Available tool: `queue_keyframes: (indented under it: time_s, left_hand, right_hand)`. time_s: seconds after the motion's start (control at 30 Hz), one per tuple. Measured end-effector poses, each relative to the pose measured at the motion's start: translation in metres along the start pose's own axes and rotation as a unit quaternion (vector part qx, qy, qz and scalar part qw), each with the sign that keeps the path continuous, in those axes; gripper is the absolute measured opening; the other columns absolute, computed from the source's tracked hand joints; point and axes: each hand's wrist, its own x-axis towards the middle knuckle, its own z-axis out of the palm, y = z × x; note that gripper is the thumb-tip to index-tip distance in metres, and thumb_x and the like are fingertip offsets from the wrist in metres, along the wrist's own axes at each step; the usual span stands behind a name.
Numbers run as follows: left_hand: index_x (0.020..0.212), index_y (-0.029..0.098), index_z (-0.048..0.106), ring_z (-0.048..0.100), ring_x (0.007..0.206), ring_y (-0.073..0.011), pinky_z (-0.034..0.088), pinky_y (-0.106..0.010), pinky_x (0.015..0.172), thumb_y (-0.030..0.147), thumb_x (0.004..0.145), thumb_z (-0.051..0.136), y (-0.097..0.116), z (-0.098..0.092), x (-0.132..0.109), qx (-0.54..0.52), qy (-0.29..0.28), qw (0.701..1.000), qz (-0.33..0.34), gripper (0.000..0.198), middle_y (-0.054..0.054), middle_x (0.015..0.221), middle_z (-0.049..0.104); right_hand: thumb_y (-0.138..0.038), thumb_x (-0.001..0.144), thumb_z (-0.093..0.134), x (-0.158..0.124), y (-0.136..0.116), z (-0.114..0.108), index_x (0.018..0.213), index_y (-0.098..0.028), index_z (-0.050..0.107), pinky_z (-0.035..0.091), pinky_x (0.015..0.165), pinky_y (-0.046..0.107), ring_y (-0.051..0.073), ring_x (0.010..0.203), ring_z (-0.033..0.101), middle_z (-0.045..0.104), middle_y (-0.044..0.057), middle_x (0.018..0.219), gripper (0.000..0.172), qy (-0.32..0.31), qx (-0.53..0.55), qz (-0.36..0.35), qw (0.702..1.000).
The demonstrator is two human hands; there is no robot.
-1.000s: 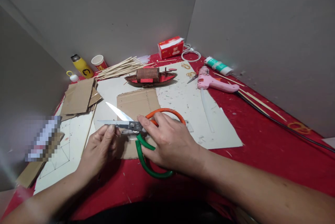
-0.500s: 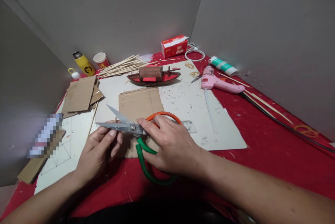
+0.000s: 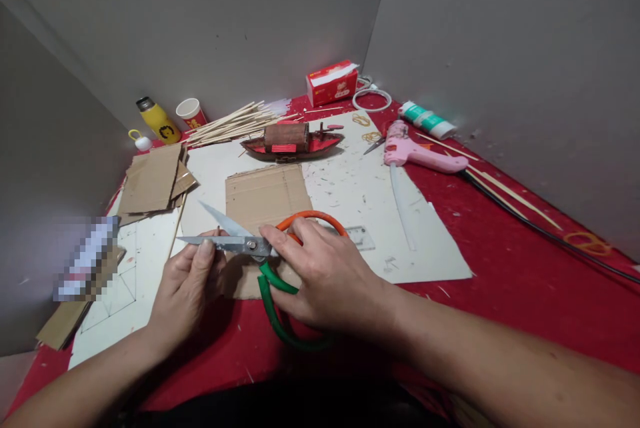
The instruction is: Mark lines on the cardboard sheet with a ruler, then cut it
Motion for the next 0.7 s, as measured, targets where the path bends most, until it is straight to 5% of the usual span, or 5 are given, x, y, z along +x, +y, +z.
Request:
queue_keyframes:
  time_s: [0.7]
  left_hand:
    - [0.062, 0.02, 0.046, 0.029, 0.041, -0.0056, 0.025, -0.019, 0.039, 0.062, 0.089, 0.062, 0.009, 0.004, 0.008, 0.012, 0.016, 0.998, -0.063, 0.053, 0.009, 0.047, 0.037]
  right_hand:
    - [-0.031, 0.08, 0.06, 0.001, 0.0, 0.002, 0.125, -0.012, 0.065, 0.043, 0.055, 0.03, 0.022, 0.067, 0.059, 0.062, 0.011, 0.086, 0.049, 0.019, -0.059, 0.006, 0.998]
